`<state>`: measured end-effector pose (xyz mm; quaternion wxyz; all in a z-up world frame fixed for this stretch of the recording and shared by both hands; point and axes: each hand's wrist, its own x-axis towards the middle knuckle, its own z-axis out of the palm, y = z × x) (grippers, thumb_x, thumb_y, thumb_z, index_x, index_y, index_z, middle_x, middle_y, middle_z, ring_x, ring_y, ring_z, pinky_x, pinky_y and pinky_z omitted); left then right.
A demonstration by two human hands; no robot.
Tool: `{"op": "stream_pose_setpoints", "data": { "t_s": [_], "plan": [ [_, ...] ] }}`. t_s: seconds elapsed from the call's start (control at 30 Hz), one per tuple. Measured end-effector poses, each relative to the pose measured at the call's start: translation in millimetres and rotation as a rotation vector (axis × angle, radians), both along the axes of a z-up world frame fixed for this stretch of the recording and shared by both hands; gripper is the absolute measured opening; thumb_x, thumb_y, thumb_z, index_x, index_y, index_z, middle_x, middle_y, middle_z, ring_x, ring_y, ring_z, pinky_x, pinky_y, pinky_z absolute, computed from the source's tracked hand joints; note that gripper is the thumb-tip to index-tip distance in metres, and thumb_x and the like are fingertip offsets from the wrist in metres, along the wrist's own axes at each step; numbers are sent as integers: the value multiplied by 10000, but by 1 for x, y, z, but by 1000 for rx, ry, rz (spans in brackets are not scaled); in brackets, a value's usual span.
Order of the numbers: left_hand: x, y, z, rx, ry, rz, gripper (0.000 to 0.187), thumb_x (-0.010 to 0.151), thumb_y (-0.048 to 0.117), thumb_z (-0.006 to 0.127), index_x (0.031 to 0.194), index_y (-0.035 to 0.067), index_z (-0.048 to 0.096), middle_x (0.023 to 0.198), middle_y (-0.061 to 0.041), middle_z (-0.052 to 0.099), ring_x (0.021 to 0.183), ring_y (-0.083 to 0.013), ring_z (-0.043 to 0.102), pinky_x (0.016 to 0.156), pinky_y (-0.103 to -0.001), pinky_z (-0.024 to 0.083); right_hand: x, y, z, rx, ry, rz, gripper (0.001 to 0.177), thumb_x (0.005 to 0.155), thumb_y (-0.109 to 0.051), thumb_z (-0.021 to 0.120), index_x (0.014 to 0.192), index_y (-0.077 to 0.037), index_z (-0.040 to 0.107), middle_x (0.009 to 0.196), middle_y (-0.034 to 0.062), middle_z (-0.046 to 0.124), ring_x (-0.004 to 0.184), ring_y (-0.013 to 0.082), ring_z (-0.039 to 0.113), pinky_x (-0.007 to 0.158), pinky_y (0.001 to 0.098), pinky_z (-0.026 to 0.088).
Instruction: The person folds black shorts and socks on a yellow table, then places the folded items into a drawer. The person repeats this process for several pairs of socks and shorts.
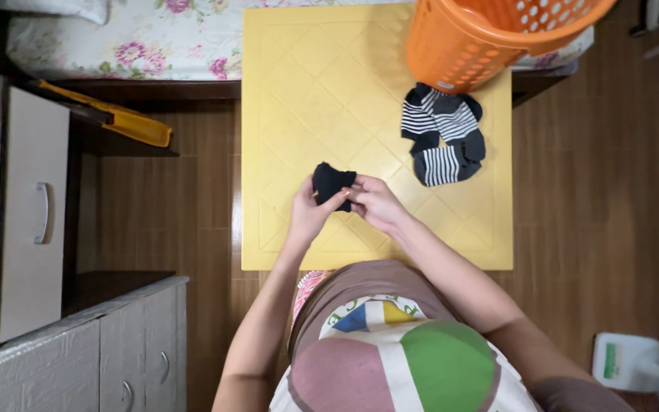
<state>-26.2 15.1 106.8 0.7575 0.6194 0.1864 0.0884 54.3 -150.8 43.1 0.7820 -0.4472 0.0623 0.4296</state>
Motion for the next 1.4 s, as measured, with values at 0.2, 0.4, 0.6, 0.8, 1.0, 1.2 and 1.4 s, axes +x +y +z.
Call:
{"op": "stream_pose_setpoints", "data": {
  "t_s": [0.2, 0.4, 0.6, 0.8, 1.0, 1.2, 1.4],
  "plan": [
    [-4, -11, -32, -43, 68, 6, 287, 928, 67, 752, 1174, -58, 673, 1060, -86, 745, 943, -125, 695, 837, -272, 582, -3, 17, 20, -300, -358, -2, 163, 910, -26, 692, 1051, 14, 762, 814, -23, 731, 693, 43, 632, 624, 203, 505],
    [-7, 11, -55, -37, 87, 50, 378, 930, 55, 727, 1269, -49, 598, 1152, -115, 727, 1022, -152, 704, 891, -281, 581, 5, -5, 54, -1068, -916, 3, 348, 750, -289, 917, 838, -4, 738, 733, 83, 734, 626, 135, 648, 606, 271, 513],
    [20, 86, -85, 38, 241, 86, 671, 866, 86, 774, 1414, -33, 405, 1251, -154, 640, 1127, -223, 667, 934, -333, 574, 5, -38, 57, -1054, -965, 91, 233, 839, -215, 826, 1017, -94, 736, 872, 54, 775, 715, 155, 736, 644, 298, 567],
    [86, 106, -109, 503, 430, 169, 734, 811, 210, 872, 1365, -5, 442, 1202, -227, 646, 1060, -311, 676, 886, -382, 554, -10, -35, 50, -971, -893, 137, 215, 873, -169, 768, 1077, -112, 734, 938, 29, 796, 828, 160, 777, 721, 293, 595],
    [145, 113, -132, 688, 319, 247, 613, 840, 189, 855, 1259, -5, 453, 1001, -243, 713, 948, -362, 703, 847, -435, 537, -8, -36, 57, -936, -852, 159, 231, 871, -153, 755, 1096, -111, 727, 959, 24, 799, 846, 163, 785, 737, 291, 599],
    [158, 101, -137, 886, 352, 290, 492, 817, 140, 874, 1120, 35, 501, 1117, -250, 615, 1034, -396, 616, 894, -462, 497, -5, -51, 55, -977, -816, 133, 240, 864, -163, 767, 1099, -119, 739, 967, 28, 801, 841, 162, 781, 743, 296, 599],
    [156, 82, -128, 1011, 456, 331, 689, 807, 277, 883, 1302, 25, 475, 1272, -241, 512, 1152, -427, 517, 958, -492, 454, -2, -75, 44, -1055, -808, 86, 221, 875, -176, 755, 1092, -132, 746, 968, 24, 805, 811, 157, 777, 743, 295, 599]
  ]
}}
